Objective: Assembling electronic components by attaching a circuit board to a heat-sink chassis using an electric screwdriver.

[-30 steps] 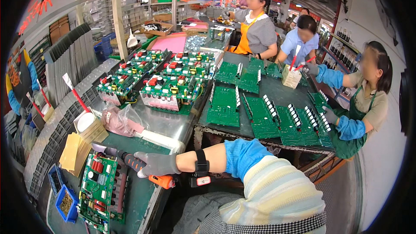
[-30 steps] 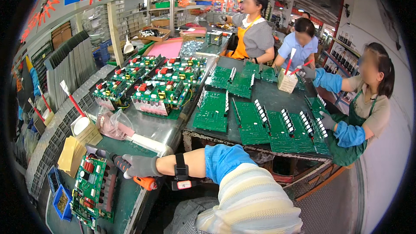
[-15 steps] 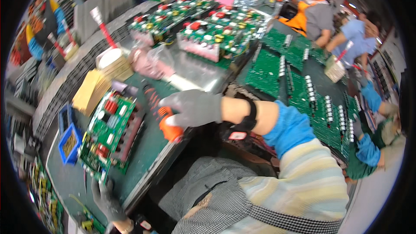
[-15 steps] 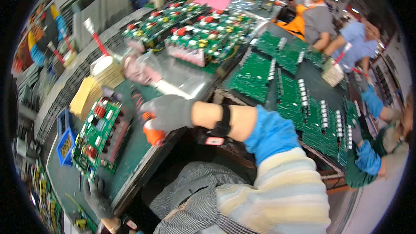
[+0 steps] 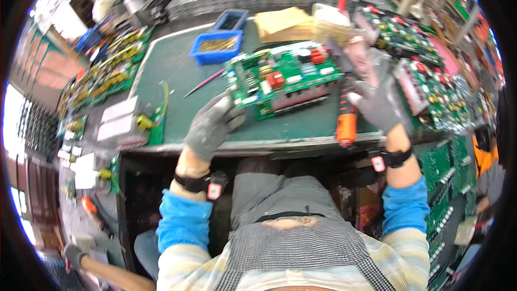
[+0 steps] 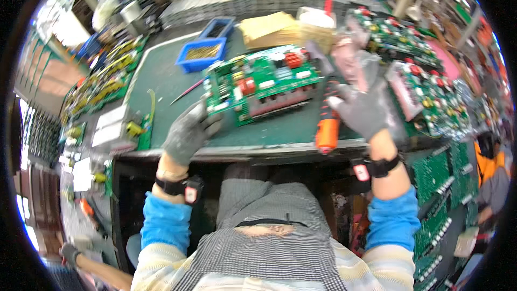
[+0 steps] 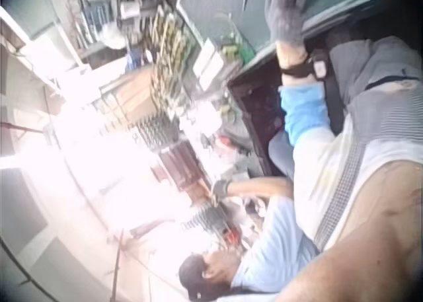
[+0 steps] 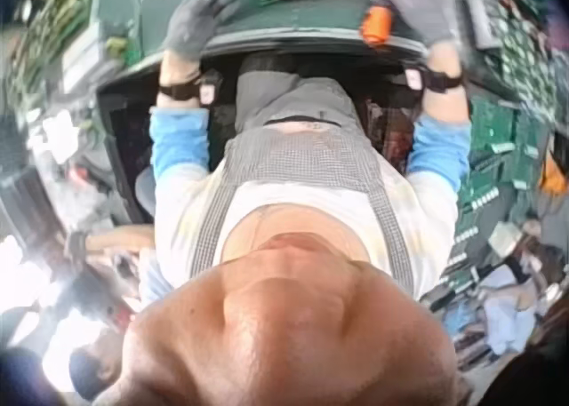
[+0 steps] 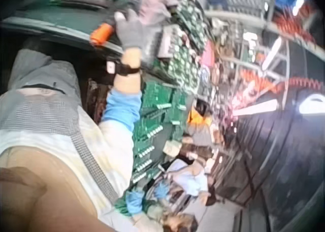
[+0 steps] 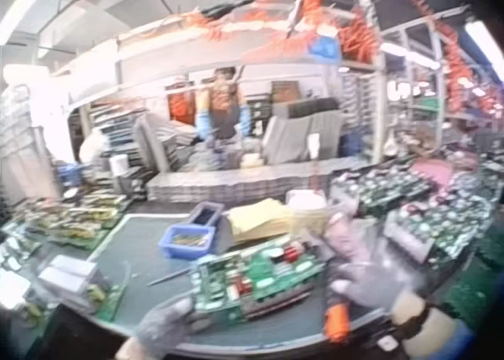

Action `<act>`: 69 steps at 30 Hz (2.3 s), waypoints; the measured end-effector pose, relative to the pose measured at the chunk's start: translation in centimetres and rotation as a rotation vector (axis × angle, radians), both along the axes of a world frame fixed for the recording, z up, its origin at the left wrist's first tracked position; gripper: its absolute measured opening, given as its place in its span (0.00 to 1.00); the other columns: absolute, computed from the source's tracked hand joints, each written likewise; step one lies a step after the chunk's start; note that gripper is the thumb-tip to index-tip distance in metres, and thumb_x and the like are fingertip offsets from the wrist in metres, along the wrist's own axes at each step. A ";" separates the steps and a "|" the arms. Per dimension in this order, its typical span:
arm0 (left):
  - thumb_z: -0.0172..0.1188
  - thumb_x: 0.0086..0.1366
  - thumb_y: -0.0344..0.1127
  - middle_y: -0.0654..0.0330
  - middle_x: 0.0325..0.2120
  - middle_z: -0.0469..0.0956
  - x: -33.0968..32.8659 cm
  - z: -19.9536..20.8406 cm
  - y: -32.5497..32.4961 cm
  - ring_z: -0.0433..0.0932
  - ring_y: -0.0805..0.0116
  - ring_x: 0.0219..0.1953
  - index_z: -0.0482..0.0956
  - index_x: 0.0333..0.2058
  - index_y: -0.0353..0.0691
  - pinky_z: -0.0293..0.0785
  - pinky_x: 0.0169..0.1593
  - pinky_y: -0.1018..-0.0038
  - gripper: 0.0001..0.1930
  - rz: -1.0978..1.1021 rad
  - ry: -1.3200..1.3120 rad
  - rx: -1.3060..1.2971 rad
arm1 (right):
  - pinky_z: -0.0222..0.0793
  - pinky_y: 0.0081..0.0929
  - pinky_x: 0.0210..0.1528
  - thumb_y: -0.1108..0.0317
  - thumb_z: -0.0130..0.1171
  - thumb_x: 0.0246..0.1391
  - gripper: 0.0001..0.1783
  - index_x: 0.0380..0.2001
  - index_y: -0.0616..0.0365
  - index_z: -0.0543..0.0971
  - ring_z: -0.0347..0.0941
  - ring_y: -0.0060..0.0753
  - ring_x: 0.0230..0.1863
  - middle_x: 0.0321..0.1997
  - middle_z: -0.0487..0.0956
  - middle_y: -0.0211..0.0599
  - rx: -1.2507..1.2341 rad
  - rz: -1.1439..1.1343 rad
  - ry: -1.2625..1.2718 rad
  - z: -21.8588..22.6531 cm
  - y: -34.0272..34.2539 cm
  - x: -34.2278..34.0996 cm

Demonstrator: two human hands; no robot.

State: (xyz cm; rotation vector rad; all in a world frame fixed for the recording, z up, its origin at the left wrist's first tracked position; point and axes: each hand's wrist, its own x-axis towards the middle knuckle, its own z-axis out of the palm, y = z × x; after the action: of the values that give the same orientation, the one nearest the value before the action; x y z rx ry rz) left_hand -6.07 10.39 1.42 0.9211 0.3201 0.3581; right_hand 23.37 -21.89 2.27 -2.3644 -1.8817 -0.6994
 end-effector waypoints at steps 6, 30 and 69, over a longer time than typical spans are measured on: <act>0.57 0.73 0.41 0.53 0.55 0.78 0.7 0.1 0.8 0.79 0.56 0.54 0.70 0.63 0.36 0.77 0.56 0.57 0.24 -0.007 0.043 -0.025 | 0.76 0.48 0.47 0.47 0.57 0.61 0.30 0.53 0.62 0.77 0.81 0.57 0.41 0.39 0.83 0.54 0.033 -0.353 0.488 3.6 -1.4 -1.5; 0.58 0.72 0.41 0.45 0.57 0.76 0.6 0.9 -0.8 0.73 0.51 0.61 0.70 0.61 0.26 0.70 0.65 0.56 0.27 0.839 0.517 1.211 | 0.63 0.41 0.69 0.40 0.57 0.58 0.40 0.66 0.56 0.71 0.70 0.49 0.67 0.65 0.75 0.50 -0.119 -1.272 0.621 22.1 -29.2 16.9; 0.51 0.72 0.37 0.50 0.51 0.80 1.7 -4.9 0.7 0.79 0.58 0.47 0.72 0.59 0.30 0.76 0.51 0.68 0.22 0.497 1.053 1.744 | 0.64 0.43 0.67 0.35 0.52 0.61 0.43 0.69 0.54 0.66 0.70 0.54 0.66 0.67 0.72 0.54 -0.582 -1.015 0.683 17.0 -33.0 23.3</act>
State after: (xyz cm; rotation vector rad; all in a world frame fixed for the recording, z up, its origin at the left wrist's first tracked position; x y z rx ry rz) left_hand -4.42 11.13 -3.50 2.7657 1.3121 0.5681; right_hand 46.64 -54.88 19.29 -3.2177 -0.5691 0.7383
